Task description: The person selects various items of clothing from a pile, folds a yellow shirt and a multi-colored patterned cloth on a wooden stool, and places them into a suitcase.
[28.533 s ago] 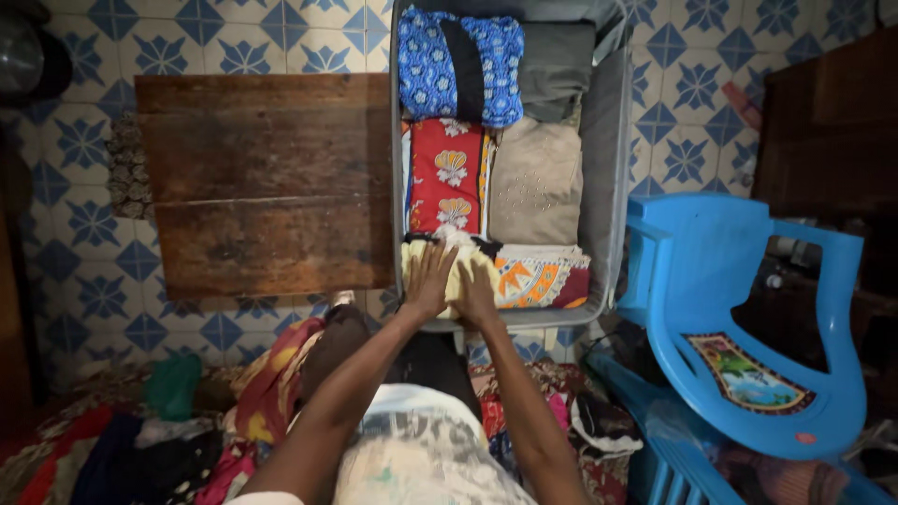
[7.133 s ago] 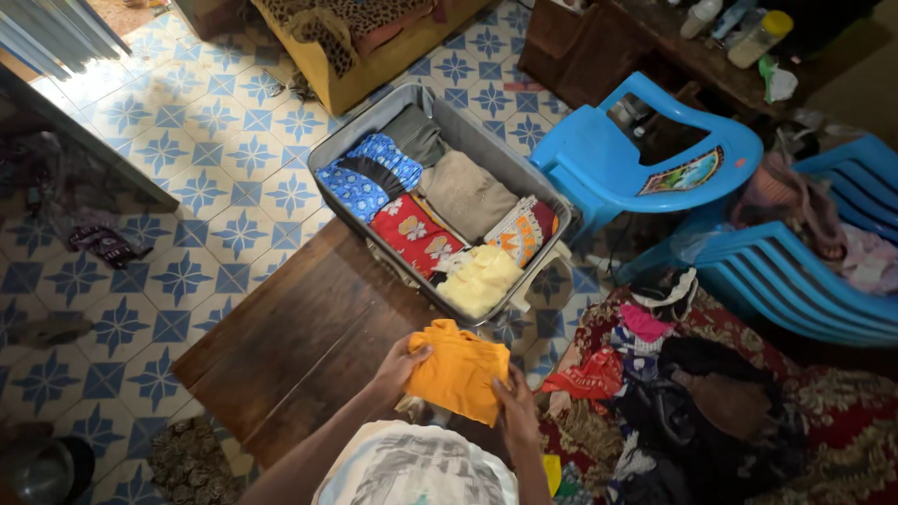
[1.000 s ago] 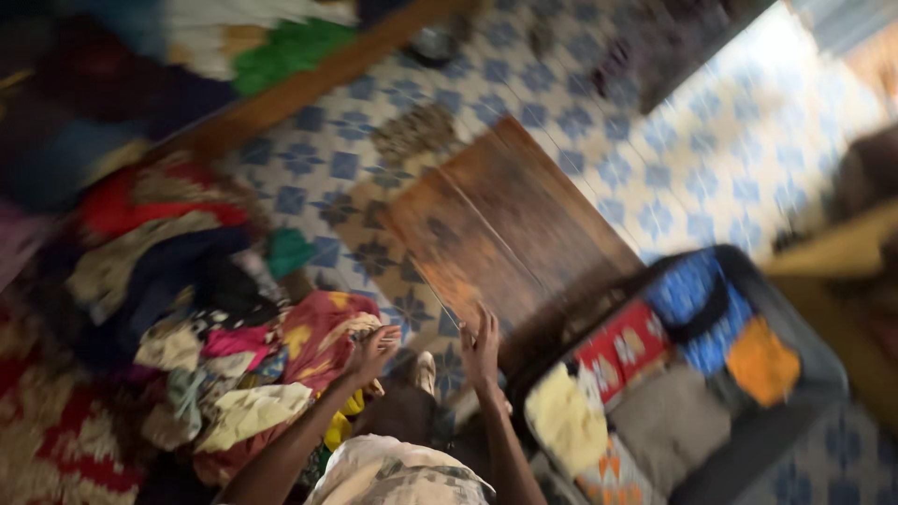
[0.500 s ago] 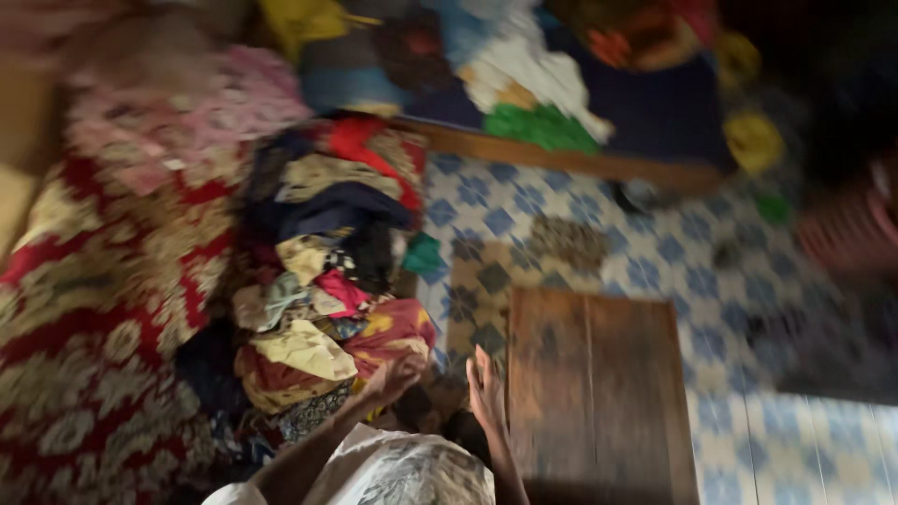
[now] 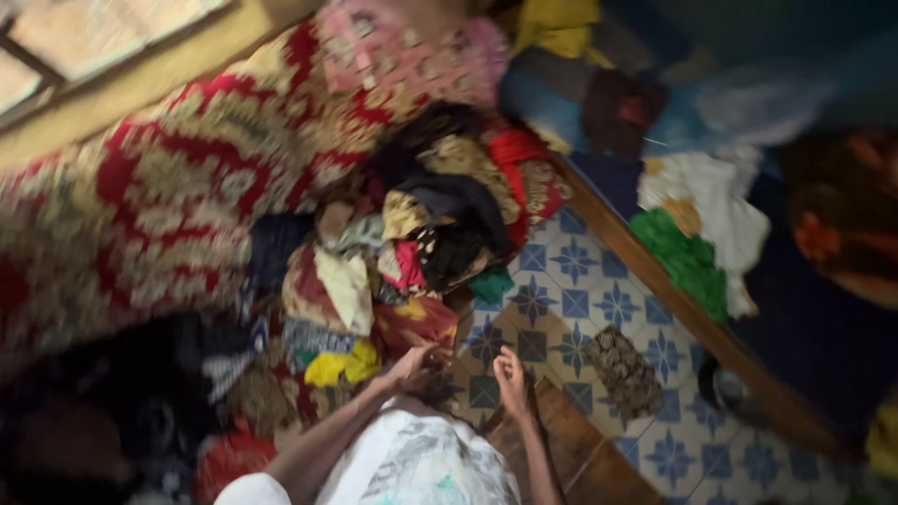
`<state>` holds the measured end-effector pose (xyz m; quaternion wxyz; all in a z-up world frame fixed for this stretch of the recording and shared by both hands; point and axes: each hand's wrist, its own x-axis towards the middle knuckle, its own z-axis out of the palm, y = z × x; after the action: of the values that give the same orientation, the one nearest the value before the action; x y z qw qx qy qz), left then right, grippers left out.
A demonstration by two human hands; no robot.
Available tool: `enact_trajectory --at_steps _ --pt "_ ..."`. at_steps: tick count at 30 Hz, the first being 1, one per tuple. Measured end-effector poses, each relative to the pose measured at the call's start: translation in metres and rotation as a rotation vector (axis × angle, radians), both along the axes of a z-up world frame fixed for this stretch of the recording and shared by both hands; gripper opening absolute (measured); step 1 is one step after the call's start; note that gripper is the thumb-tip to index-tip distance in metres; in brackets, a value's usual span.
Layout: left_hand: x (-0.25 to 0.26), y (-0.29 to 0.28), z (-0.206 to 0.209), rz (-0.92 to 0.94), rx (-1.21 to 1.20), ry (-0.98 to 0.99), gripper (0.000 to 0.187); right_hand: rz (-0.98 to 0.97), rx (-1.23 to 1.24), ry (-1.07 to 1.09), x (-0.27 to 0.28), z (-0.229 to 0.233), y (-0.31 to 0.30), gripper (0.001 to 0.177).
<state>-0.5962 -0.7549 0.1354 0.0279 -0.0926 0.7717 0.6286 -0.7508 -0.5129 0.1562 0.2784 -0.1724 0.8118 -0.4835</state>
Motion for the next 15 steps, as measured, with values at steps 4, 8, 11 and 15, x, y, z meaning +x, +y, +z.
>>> enact_trajectory --at_steps 4,8,11,15 --pt "-0.004 0.008 0.02 0.188 0.132 -0.041 0.042 0.161 0.058 0.032 -0.06 -0.004 -0.023 0.05" --pt "-0.012 -0.003 0.035 0.369 0.178 -0.122 0.036 0.266 0.002 0.008 -0.095 -0.013 -0.071 0.046" --pt "-0.022 -0.025 0.025 0.442 0.031 -0.167 0.036 0.337 0.023 0.059 -0.109 -0.014 -0.114 0.044" --pt "-0.033 -0.057 0.011 0.495 0.048 -0.131 0.036 0.447 0.03 0.054 -0.118 -0.003 -0.163 0.042"
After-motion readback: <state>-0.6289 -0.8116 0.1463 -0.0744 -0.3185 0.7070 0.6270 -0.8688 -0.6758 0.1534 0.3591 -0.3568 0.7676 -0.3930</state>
